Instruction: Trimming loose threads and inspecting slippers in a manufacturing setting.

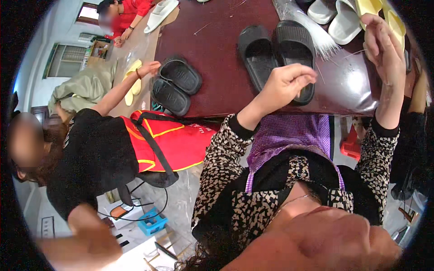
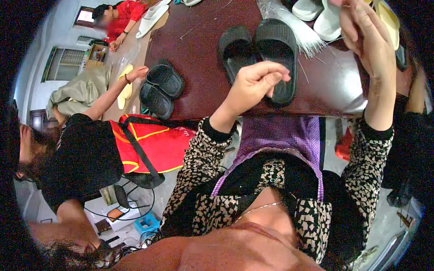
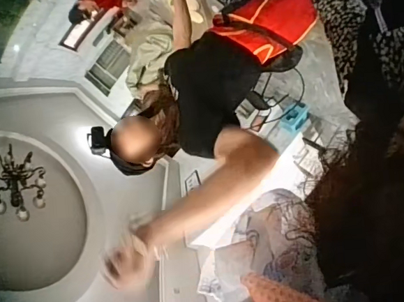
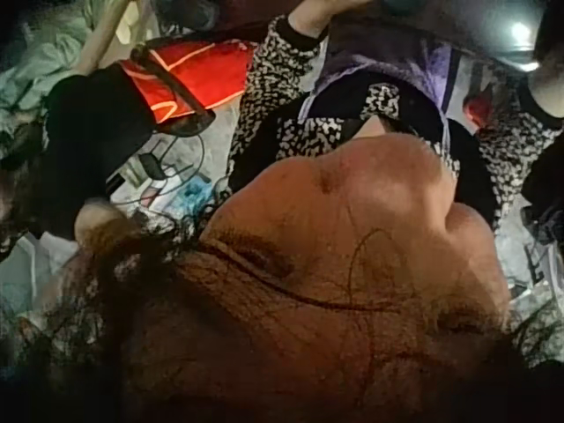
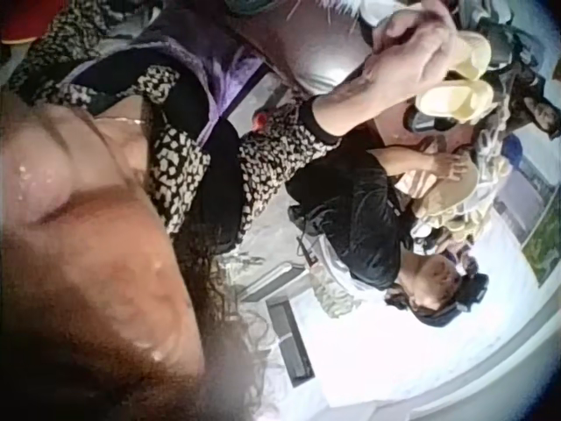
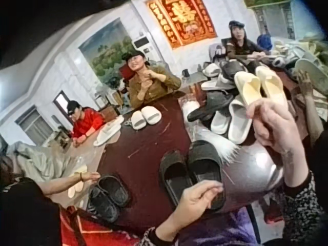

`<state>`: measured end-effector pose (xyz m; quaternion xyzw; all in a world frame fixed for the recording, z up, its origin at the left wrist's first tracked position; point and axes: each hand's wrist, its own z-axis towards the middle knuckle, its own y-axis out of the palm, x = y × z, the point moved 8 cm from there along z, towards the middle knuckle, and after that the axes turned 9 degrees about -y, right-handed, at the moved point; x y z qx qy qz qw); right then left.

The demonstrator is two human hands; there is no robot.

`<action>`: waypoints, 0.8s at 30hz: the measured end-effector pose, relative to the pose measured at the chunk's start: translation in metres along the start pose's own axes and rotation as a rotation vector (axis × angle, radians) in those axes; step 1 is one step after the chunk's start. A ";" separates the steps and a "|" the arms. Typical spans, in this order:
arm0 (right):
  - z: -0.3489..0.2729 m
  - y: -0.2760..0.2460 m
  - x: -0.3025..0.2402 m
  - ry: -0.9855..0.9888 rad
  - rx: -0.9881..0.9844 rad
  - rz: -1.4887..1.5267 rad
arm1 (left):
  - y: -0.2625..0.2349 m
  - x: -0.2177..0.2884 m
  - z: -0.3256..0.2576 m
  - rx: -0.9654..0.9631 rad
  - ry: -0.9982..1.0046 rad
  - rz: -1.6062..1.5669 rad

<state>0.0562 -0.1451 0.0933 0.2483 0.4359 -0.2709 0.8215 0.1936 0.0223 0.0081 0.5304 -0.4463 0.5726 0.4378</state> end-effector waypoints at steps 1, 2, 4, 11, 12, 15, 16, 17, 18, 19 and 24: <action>-0.003 0.002 0.004 0.040 -0.014 -0.050 | 0.001 -0.002 -0.002 -0.019 0.021 0.073; -0.006 0.005 0.008 0.079 -0.027 -0.100 | 0.003 -0.003 -0.004 -0.039 0.043 0.146; -0.010 0.010 0.021 0.119 -0.047 -0.135 | -0.001 -0.012 -0.010 -0.048 0.057 0.229; -0.032 0.053 0.071 0.296 -0.334 -0.256 | 0.000 -0.011 -0.022 -0.048 0.113 1.092; -0.034 0.053 0.072 0.297 -0.331 -0.257 | 0.001 -0.008 -0.022 -0.050 0.113 1.091; -0.038 0.055 0.087 0.424 -0.318 -0.117 | 0.001 -0.013 -0.021 -0.106 0.014 1.225; -0.038 0.055 0.089 0.424 -0.317 -0.118 | 0.000 -0.013 -0.022 -0.107 0.014 1.225; -0.038 0.055 0.092 0.451 -0.311 -0.094 | 0.002 -0.009 -0.025 -0.111 0.073 1.237; -0.039 0.055 0.095 0.479 -0.305 -0.071 | 0.004 -0.006 -0.027 -0.116 0.132 1.249; -0.039 0.055 0.096 0.504 -0.299 -0.049 | 0.006 -0.003 -0.029 -0.119 0.194 1.261; -0.052 0.068 0.113 0.602 -0.335 0.027 | 0.009 -0.013 -0.031 -0.138 0.354 1.272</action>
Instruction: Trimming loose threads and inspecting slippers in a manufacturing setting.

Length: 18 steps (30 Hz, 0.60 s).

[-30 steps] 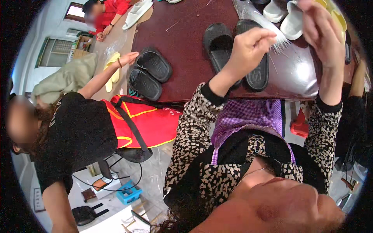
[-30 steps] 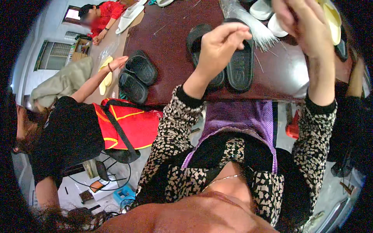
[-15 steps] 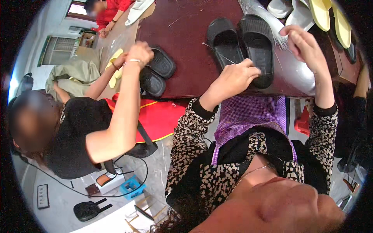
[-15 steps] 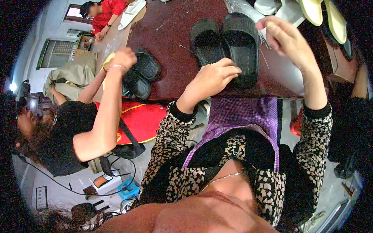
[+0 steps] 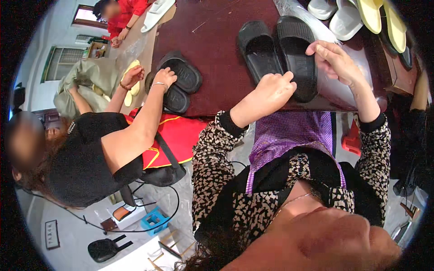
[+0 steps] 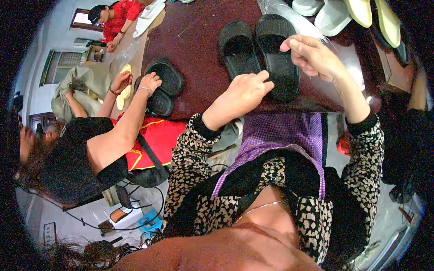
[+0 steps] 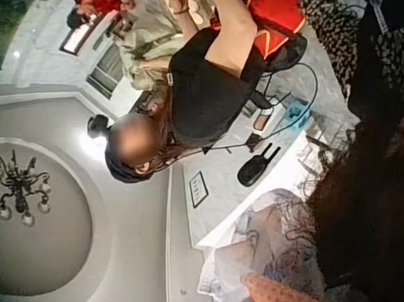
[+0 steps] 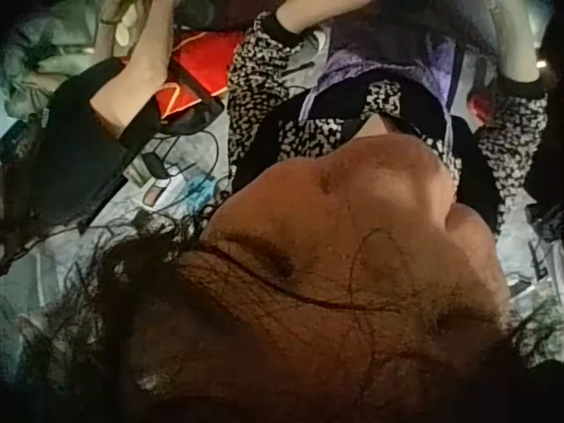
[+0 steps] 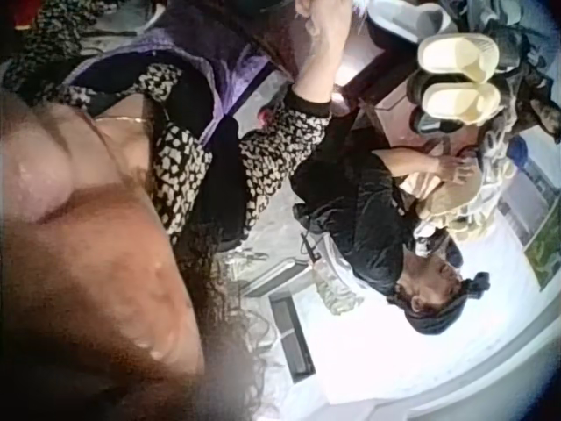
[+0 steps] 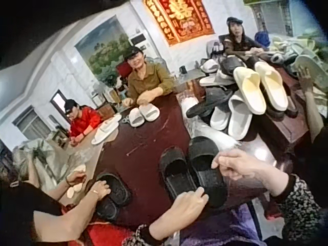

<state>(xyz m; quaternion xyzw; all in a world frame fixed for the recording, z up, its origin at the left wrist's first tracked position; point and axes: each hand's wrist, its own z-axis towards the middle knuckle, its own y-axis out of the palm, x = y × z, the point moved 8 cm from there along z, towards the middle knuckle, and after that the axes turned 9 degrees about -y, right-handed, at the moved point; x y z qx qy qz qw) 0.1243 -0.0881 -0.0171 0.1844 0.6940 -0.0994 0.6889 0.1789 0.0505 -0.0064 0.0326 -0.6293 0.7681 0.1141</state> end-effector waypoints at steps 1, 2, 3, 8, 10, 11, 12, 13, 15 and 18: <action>0.000 0.004 0.004 0.030 -0.009 0.021 | 0.000 -0.001 0.003 -0.040 -0.027 -0.038; 0.001 0.008 0.009 0.060 -0.019 0.043 | 0.001 -0.002 0.005 -0.081 -0.054 -0.075; 0.001 0.012 0.015 0.089 -0.031 0.065 | 0.003 -0.004 0.006 -0.121 -0.083 -0.112; 0.004 0.009 0.053 0.224 -0.018 0.096 | 0.005 -0.008 -0.001 -0.032 -0.084 -0.271; -0.002 0.010 0.067 0.322 -0.087 0.113 | 0.005 -0.002 -0.004 -0.025 -0.035 -0.396; -0.004 0.012 0.073 0.370 -0.122 0.123 | 0.004 0.001 -0.006 -0.024 -0.010 -0.457; -0.002 0.011 0.075 0.362 -0.114 0.131 | 0.004 0.002 -0.008 -0.033 -0.001 -0.452; -0.002 0.010 0.081 0.406 -0.117 0.113 | 0.004 0.001 -0.010 -0.053 -0.026 -0.522; 0.000 0.010 0.089 0.497 -0.129 0.073 | 0.004 -0.001 -0.014 -0.090 -0.084 -0.663; 0.010 0.009 0.088 0.504 -0.096 0.047 | 0.003 -0.001 -0.016 -0.116 -0.115 -0.675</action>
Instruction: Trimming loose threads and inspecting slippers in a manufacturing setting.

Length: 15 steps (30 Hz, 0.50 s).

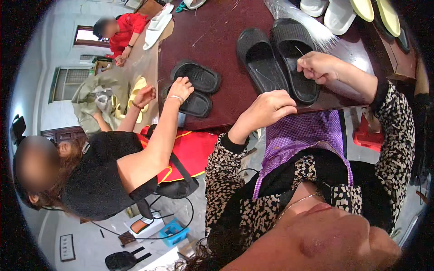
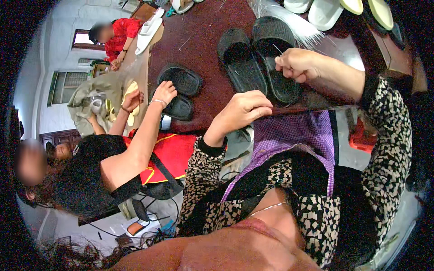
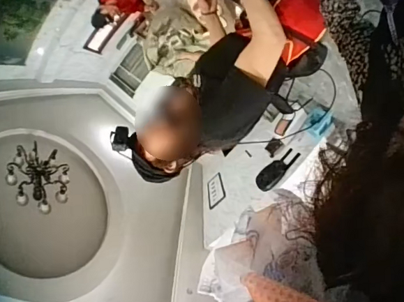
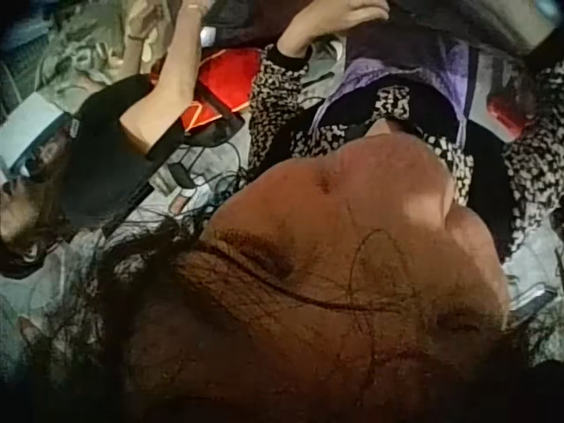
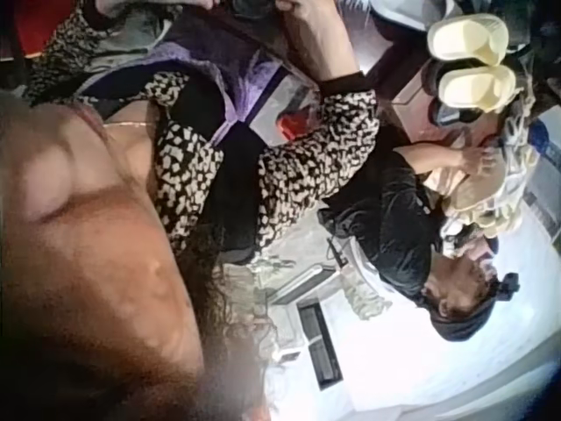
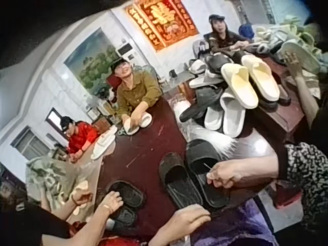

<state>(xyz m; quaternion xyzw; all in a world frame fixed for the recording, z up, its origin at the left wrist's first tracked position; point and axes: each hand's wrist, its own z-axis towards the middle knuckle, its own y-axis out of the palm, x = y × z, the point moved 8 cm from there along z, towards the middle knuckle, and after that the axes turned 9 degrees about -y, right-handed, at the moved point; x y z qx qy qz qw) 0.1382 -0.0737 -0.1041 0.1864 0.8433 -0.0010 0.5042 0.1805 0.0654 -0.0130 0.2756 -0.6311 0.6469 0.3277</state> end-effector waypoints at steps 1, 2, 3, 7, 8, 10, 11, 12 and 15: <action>0.003 -0.002 -0.001 0.007 0.018 -0.011 | 0.000 -0.001 0.000 -0.004 -0.020 -0.009; 0.006 -0.002 -0.003 0.004 0.018 -0.011 | -0.001 0.000 -0.001 -0.004 -0.018 -0.007; 0.010 -0.003 -0.006 -0.004 0.030 -0.001 | -0.002 0.001 -0.001 0.008 -0.014 0.007; 0.016 -0.002 -0.013 -0.037 0.070 0.049 | -0.004 0.006 -0.001 0.050 0.003 0.057; 0.017 -0.001 -0.016 -0.054 0.085 0.079 | -0.004 0.007 -0.001 0.068 0.009 0.077; 0.018 -0.003 -0.017 -0.071 0.103 0.111 | -0.004 0.010 -0.001 0.083 0.018 0.096; 0.022 -0.005 -0.017 -0.073 0.095 0.122 | -0.004 0.009 -0.001 0.096 0.008 0.100; 0.024 -0.004 -0.019 -0.076 0.085 0.131 | -0.004 0.008 -0.002 0.112 -0.004 0.105; 0.028 -0.002 -0.021 -0.117 0.084 0.140 | -0.005 0.005 -0.001 0.157 -0.025 0.116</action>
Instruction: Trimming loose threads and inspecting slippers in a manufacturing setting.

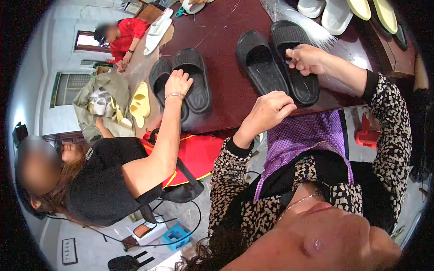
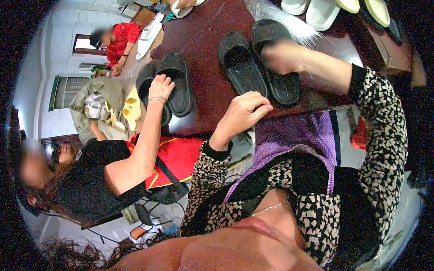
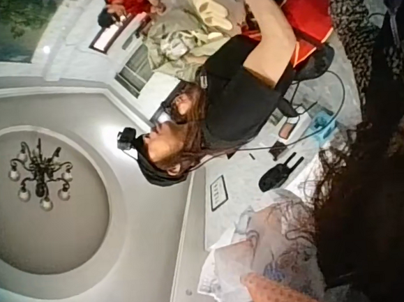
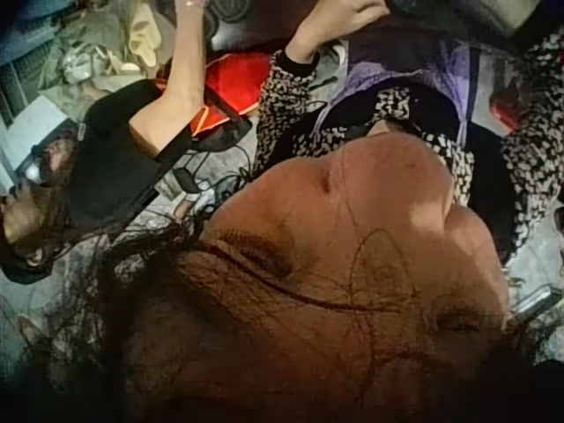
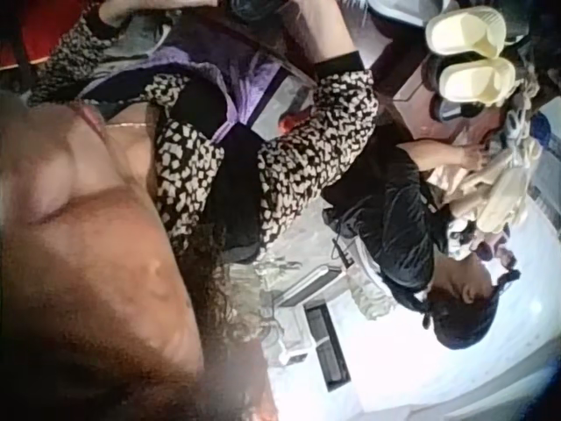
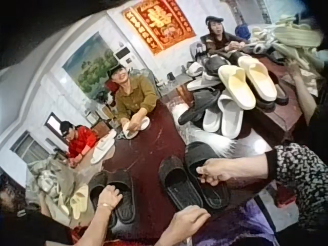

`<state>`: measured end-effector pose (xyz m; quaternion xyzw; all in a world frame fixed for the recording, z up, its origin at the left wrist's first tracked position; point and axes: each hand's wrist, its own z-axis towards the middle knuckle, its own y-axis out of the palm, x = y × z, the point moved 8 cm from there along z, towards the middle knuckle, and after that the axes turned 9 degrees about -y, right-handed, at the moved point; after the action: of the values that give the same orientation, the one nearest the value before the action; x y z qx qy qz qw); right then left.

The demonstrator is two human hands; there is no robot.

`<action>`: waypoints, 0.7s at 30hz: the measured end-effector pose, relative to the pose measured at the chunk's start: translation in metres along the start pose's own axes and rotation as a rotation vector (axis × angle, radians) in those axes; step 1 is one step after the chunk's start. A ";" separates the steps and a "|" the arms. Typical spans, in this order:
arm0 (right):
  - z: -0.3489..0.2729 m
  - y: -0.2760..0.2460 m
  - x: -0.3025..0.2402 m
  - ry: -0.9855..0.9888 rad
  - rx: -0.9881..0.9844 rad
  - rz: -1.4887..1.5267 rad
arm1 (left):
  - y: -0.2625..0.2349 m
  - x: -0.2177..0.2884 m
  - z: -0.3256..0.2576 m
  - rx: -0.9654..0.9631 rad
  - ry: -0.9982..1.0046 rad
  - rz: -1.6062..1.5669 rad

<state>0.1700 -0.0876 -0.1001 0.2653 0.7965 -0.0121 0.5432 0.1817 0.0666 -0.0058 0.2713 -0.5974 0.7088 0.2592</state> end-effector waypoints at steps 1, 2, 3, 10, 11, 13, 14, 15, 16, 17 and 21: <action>0.001 0.001 -0.002 -0.039 0.006 0.003 | -0.001 -0.002 0.001 0.028 -0.012 0.007; 0.001 0.003 -0.005 -0.076 0.009 0.003 | -0.002 -0.005 0.001 0.059 -0.025 0.014; -0.001 0.004 -0.005 -0.076 0.008 0.002 | -0.002 -0.006 0.001 0.060 -0.026 0.014; -0.020 -0.002 -0.022 -0.304 0.109 0.000 | -0.015 -0.023 0.007 0.305 -0.154 0.110; -0.023 -0.002 -0.021 -0.301 0.109 -0.002 | -0.014 -0.026 0.008 0.306 -0.155 0.107; -0.028 -0.003 -0.024 -0.338 0.109 -0.097 | -0.015 -0.031 0.012 0.343 -0.161 0.128; -0.031 -0.004 -0.026 -0.357 0.108 -0.144 | -0.016 -0.032 0.013 0.361 -0.165 0.138; -0.033 -0.005 -0.026 -0.356 0.109 -0.146 | -0.016 -0.033 0.012 0.363 -0.165 0.136; -0.036 -0.003 -0.027 -0.378 0.081 -0.180 | -0.016 -0.036 0.011 0.369 -0.191 0.126; -0.040 -0.003 -0.028 -0.398 0.057 -0.212 | -0.016 -0.036 0.010 0.372 -0.216 0.114; -0.051 -0.010 -0.032 -0.402 0.005 -0.258 | -0.021 -0.042 0.003 0.414 -0.264 0.070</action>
<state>0.1302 -0.0930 -0.0540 0.1548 0.6996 -0.1361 0.6842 0.2267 0.0645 -0.0202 0.3877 -0.4773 0.7831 0.0932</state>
